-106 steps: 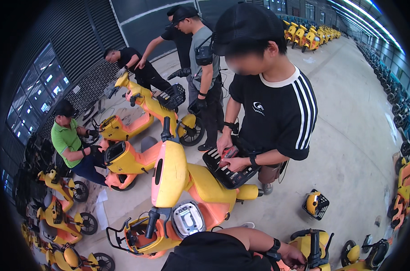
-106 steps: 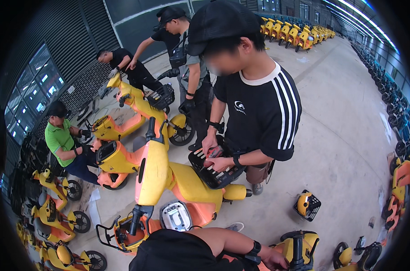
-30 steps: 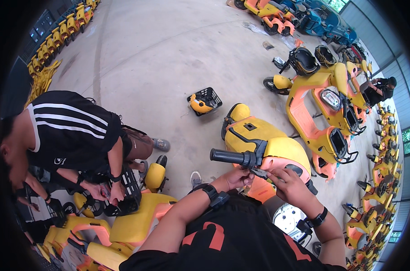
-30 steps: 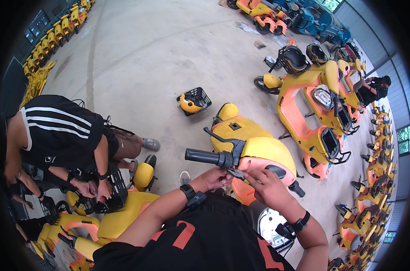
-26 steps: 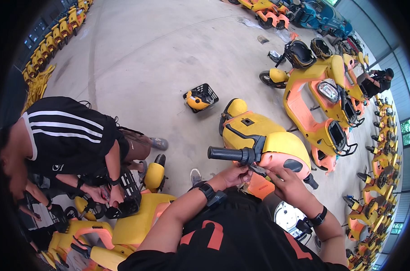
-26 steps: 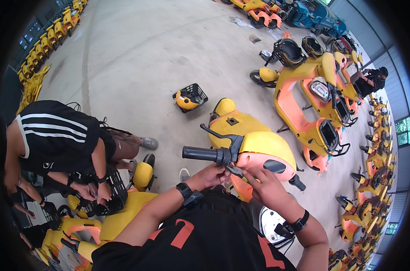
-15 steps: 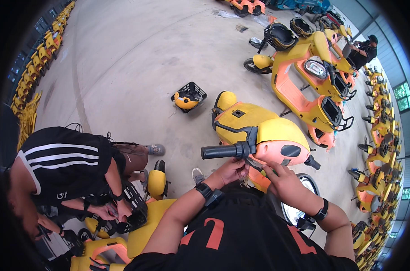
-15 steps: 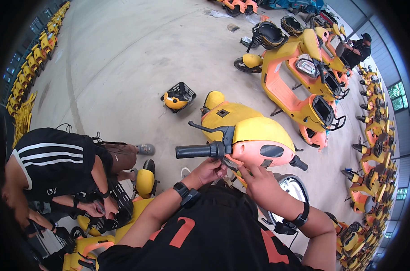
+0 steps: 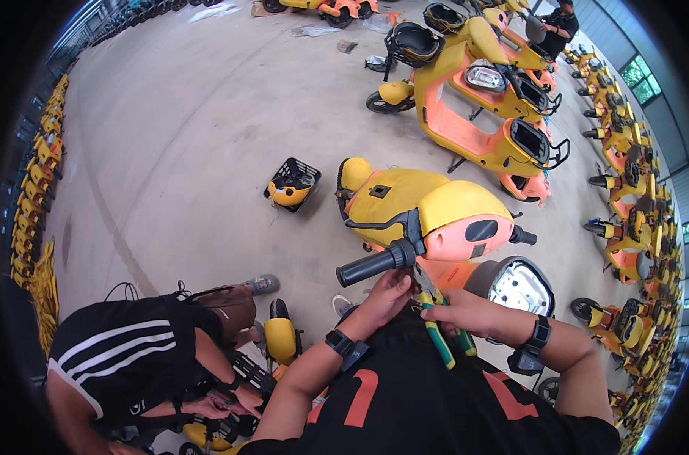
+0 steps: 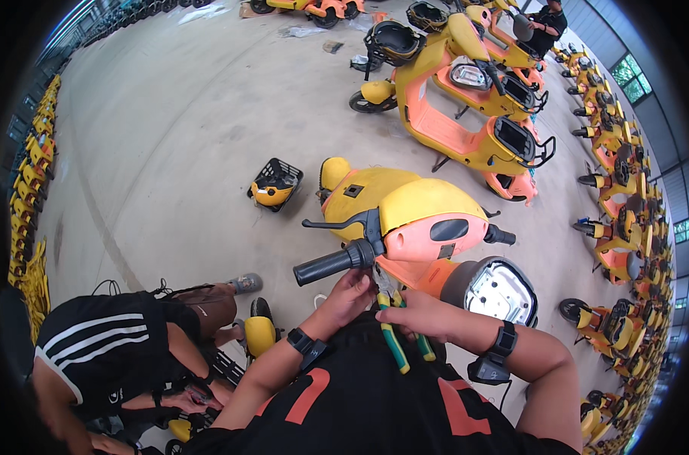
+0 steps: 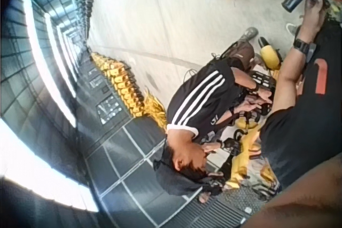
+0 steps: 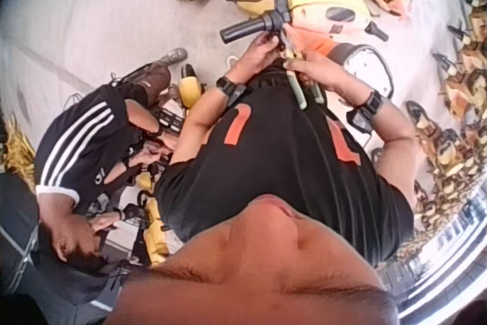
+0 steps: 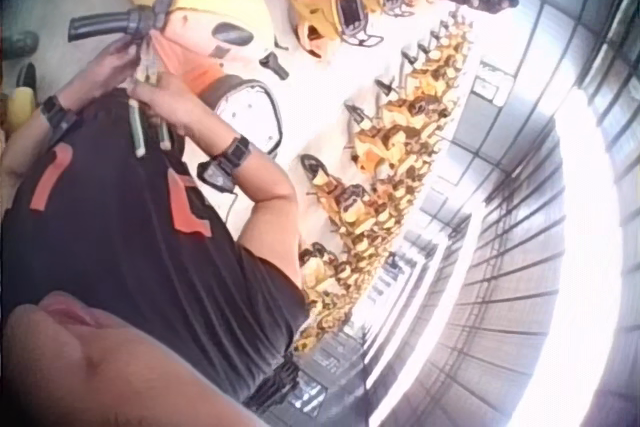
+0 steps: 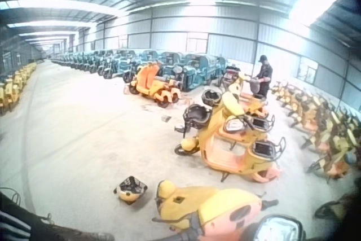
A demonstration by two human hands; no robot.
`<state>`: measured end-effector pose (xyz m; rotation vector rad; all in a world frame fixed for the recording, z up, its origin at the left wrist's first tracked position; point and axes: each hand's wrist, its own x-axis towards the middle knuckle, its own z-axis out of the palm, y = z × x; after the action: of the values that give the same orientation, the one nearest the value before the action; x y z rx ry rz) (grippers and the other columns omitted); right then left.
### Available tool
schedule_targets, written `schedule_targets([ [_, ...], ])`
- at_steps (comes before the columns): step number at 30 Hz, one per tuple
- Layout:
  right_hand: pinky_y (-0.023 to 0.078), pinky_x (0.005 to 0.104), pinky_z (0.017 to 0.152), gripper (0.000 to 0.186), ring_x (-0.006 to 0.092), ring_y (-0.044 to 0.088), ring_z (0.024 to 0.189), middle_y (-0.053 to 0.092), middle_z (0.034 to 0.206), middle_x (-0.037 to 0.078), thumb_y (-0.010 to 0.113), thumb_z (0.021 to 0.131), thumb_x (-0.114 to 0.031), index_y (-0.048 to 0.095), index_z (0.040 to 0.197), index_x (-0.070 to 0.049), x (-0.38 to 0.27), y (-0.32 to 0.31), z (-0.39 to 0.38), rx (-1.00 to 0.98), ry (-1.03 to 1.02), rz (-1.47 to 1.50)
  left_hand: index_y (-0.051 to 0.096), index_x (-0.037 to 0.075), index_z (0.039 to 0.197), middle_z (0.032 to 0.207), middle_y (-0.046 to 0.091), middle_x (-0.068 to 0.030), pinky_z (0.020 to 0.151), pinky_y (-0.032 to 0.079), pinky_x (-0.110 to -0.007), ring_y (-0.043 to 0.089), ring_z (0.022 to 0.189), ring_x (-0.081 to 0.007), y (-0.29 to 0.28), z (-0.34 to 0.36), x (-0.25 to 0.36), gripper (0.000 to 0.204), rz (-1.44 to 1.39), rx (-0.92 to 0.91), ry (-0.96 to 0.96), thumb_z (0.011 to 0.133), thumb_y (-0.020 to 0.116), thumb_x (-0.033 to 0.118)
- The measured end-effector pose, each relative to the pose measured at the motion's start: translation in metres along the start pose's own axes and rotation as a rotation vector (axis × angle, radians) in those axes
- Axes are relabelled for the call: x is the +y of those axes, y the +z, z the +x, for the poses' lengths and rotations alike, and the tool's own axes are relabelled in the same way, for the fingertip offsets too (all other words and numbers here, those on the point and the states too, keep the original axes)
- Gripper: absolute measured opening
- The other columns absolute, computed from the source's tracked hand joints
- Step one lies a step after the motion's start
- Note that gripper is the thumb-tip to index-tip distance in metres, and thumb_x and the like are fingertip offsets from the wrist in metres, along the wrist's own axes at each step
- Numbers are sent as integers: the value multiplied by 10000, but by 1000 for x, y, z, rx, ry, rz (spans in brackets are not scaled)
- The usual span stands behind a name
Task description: The person uses pliers to cut and pull wires on the handlebars of several electric scooters, then handles a detached plastic component and moves to work on another scooter in the warehouse.
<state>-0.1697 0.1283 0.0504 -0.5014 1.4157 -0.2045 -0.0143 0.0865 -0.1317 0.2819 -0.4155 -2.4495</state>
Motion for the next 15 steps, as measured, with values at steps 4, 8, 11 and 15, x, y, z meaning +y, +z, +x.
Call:
schedule_targets([
  [4,321,224,484,145,36,361,502,423,680,-70,636,947,-186,524,911,-101,12,15,14,-116,34,553,437,89,1345,1218,534,-35,1006,430,-382,534,1136,-180,13,-2,18,426,157,48,-46,977,599,231],
  [8,276,197,452,148,18,348,516,436,722,-75,646,954,-210,522,946,-129,17,37,19,-94,-69,760,435,68,1359,1230,534,-53,995,451,-364,538,1133,-176,2,-4,28,482,212,75,-152,955,629,245],
  [11,267,195,451,153,6,329,502,401,670,-101,630,968,-240,517,908,-156,18,50,22,-140,-118,930,444,52,1341,1202,553,-47,949,476,-351,567,1078,-171,11,-2,42,530,284,125,-203,928,664,301],
  [15,284,200,460,144,10,341,493,388,658,-97,620,970,-239,525,921,-143,9,63,21,-145,-125,1083,493,89,1280,1037,587,-13,832,488,-278,585,951,-123,10,1,56,420,186,153,-366,924,681,208],
])
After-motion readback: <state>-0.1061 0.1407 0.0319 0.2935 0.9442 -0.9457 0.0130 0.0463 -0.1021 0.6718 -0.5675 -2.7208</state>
